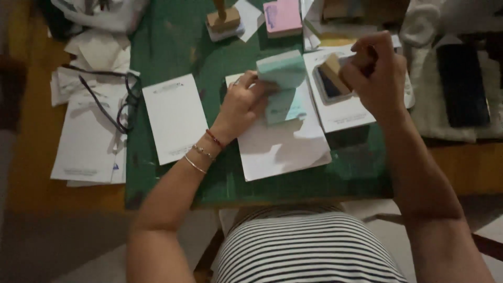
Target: Manually stamping a stack of small cards using a hand stamp and an ink pad on a workstation.
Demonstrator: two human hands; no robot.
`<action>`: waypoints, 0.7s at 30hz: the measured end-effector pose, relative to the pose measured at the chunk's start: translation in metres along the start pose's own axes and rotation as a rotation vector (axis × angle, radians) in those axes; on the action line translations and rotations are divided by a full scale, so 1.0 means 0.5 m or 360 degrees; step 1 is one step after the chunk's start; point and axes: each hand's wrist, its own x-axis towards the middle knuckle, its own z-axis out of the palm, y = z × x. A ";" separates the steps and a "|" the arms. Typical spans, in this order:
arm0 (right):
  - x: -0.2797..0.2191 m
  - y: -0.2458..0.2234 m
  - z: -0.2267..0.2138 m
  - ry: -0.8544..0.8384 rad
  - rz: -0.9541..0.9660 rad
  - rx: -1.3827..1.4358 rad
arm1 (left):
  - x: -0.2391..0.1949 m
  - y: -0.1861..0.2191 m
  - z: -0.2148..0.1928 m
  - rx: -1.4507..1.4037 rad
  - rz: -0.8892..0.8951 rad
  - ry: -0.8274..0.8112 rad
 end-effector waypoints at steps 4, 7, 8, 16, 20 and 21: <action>-0.016 0.082 0.010 0.0046 0.0033 -0.0457 | 0.002 0.008 -0.004 -0.0242 -0.0041 0.0024; -0.023 0.106 0.029 -0.0010 -0.0034 -0.0645 | -0.002 0.005 -0.001 -0.0228 -0.0105 -0.0019; -0.017 0.091 0.032 -0.0008 -0.0038 -0.0646 | -0.001 0.006 -0.003 -0.0226 -0.0103 -0.0015; 0.009 0.028 0.016 -0.0456 0.0310 -0.0809 | -0.002 -0.003 0.002 -0.0201 -0.0050 -0.0006; 0.081 -0.103 -0.124 -0.0174 0.0833 -0.0453 | -0.003 0.004 0.001 -0.0218 -0.0083 -0.0011; 0.099 -0.135 -0.153 -0.0167 0.0844 -0.0417 | -0.003 -0.002 0.002 -0.0285 -0.0008 0.0076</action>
